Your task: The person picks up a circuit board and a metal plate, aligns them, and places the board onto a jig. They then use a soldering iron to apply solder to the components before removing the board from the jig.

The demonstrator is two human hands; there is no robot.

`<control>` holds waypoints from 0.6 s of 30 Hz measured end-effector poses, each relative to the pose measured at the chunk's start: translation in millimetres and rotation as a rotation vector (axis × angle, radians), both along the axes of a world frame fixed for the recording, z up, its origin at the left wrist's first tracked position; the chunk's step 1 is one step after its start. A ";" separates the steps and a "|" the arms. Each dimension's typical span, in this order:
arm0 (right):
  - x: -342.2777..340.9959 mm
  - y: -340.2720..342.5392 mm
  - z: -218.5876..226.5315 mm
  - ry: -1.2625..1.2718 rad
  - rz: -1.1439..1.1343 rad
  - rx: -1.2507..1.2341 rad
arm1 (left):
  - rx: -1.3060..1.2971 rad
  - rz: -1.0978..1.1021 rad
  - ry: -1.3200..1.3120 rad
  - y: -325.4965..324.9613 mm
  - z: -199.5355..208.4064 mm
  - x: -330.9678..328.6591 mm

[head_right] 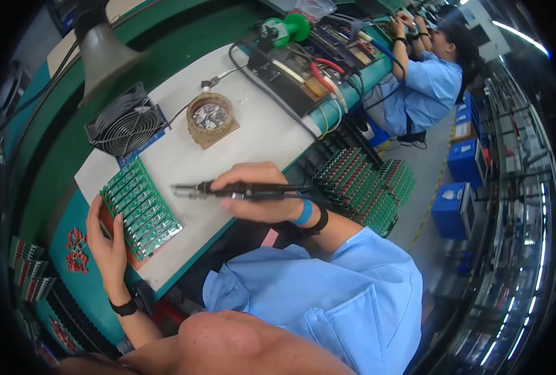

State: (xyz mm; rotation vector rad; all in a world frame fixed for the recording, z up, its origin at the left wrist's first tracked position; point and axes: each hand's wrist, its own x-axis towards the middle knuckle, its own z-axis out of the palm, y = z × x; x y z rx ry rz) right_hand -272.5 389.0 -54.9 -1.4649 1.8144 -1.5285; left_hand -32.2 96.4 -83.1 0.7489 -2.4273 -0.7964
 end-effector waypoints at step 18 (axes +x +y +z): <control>-1.4 -8.0 -39.8 -0.226 -0.455 -0.274 | 0.054 -0.043 0.009 -3.8 -4.3 3.0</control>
